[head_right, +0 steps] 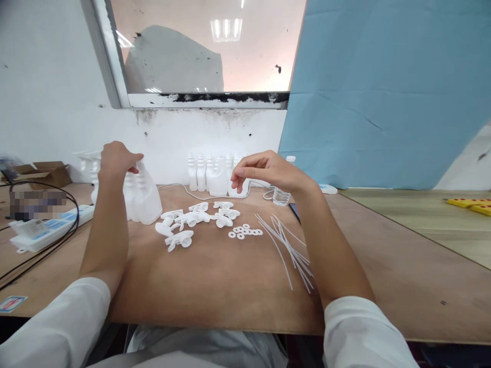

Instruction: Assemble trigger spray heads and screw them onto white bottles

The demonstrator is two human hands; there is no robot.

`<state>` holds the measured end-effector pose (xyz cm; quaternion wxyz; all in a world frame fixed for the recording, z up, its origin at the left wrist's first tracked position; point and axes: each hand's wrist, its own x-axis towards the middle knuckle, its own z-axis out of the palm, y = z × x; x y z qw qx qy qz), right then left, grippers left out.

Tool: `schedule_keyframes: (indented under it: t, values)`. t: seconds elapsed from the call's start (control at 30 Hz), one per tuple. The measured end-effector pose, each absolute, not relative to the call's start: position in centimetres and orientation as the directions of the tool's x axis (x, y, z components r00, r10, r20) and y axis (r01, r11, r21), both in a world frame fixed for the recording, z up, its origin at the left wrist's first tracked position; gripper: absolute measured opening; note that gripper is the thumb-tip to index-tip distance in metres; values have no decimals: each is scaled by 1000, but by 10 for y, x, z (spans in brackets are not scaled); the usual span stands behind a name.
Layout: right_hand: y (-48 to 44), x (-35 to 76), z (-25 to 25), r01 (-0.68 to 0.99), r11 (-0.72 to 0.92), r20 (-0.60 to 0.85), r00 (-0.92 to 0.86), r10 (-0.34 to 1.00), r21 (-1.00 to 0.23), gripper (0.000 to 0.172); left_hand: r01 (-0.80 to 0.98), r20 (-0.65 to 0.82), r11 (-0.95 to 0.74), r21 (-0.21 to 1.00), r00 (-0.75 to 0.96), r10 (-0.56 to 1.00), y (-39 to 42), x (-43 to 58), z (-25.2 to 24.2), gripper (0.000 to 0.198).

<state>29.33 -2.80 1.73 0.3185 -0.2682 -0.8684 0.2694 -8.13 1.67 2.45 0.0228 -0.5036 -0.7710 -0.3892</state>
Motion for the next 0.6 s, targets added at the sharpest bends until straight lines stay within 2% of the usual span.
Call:
schedule_keyframes:
  t: [0.17,0.3,0.37,0.43,0.5,0.57,0.6]
  values:
    - [-28,296,18,400,608,120,-761,637,-686,22,807,423,188,560,-474,772,7,-80,27,33]
    - [-22,298,15,577,490,-194,-753,629,-653,33,797,454,184,576,-499,738,-14,-74,34,29]
    - [-16,298,11,640,477,-273,-727,631,-603,37,809,490,181,560,-499,715,-28,-69,40,29]
    - [-6,297,4,674,489,-270,-701,661,-554,38,838,525,150,525,-458,717,-42,-63,43,32]
    - [5,294,-9,702,510,-247,-678,693,-496,38,889,544,60,453,-330,771,-51,-54,40,38]
    - [15,290,-28,741,526,-266,-653,709,-417,37,936,503,-109,334,-80,860,-54,-42,28,44]
    - [19,288,-39,761,529,-291,-639,712,-376,36,937,439,-218,273,81,895,-54,-37,19,45]
